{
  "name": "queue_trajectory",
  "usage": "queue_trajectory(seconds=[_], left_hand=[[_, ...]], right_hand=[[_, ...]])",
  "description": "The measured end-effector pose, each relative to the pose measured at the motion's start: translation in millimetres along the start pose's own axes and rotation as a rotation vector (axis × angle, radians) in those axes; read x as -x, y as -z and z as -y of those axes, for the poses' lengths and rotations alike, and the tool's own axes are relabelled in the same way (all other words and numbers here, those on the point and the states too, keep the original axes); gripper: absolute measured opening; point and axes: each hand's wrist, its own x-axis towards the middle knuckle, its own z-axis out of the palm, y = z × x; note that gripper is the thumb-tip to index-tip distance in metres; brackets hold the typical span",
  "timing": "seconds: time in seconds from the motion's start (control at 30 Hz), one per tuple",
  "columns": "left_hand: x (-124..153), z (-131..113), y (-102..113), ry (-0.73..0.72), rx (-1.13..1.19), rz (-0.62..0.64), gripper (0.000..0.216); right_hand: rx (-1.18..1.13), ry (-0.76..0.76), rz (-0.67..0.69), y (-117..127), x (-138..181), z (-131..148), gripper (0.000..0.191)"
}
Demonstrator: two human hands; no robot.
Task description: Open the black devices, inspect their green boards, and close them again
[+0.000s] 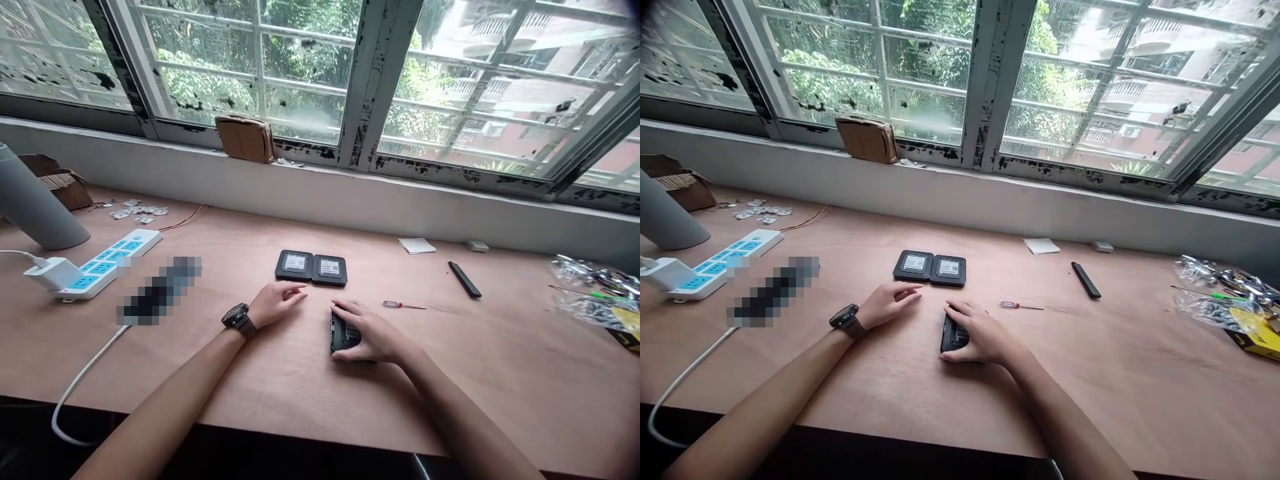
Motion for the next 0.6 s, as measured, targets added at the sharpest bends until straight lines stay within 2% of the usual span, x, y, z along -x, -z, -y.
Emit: queue_trajectory(seconds=[0.37,0.6], left_hand=[[0.4,4.5,-1.5,-0.012,0.0,0.007,0.035],[1.0,3.7,-2.0,-0.009,-0.004,0.003,0.035]], right_hand=[[0.096,0.007,0.06,4.5,-2.4,6.5,0.101],[0.138,0.041,0.016,3.4,-0.4,6.3,0.1]])
